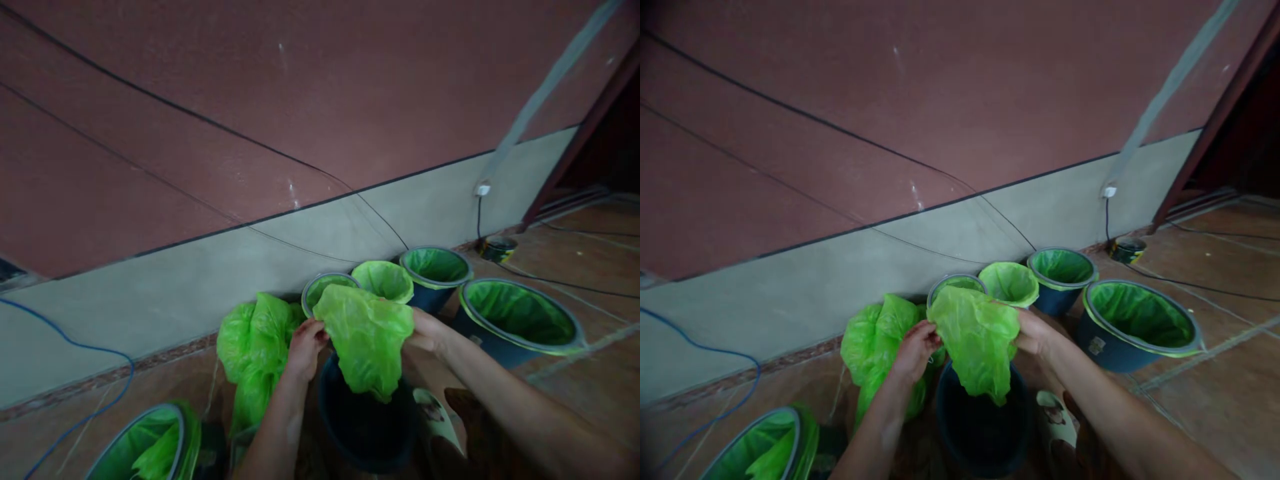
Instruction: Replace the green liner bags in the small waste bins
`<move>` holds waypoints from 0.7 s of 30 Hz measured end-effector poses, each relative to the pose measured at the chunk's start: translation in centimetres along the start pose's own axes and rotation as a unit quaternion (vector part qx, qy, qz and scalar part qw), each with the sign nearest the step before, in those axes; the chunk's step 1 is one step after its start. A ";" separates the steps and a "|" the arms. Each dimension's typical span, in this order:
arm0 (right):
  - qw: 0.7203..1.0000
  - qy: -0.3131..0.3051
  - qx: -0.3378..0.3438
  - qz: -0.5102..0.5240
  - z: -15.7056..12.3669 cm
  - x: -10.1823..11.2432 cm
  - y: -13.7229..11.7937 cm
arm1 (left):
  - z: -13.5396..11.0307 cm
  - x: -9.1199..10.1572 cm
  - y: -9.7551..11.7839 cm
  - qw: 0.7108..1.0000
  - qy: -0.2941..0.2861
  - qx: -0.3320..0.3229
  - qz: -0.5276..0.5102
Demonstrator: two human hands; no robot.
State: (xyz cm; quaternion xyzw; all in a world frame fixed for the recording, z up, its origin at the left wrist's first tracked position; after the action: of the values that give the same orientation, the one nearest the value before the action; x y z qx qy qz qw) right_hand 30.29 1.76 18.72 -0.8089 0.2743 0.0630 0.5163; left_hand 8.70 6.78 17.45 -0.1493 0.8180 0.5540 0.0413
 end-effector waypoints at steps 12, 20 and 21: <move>0.988 0.083 0.119 -0.060 5.0 3.4 0.2 | 3.9 3.9 3.9 0.979 0.149 -0.055 -0.127; 0.970 0.204 0.132 0.005 5.5 5.3 -1.7 | 4.7 6.5 4.9 0.951 0.254 -0.163 -0.070; 0.965 0.228 0.129 0.010 5.3 5.5 -1.9 | 4.9 6.7 4.8 0.948 0.258 -0.171 -0.077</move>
State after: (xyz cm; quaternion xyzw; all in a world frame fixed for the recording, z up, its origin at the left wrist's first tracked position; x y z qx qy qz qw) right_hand 36.82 4.89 15.68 -0.7258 0.3983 -0.1543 0.5391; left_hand 0.41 11.57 18.26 -0.3542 0.6800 0.6231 -0.1547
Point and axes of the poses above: each hand's wrist, its own z-axis towards the middle knuckle, its own x-axis out of the back of the hand, y = z × x, the point moved 6 cm from there along z, towards the middle knuckle, and after that the axes turned 15 degrees about y, right-handed, at the moved point
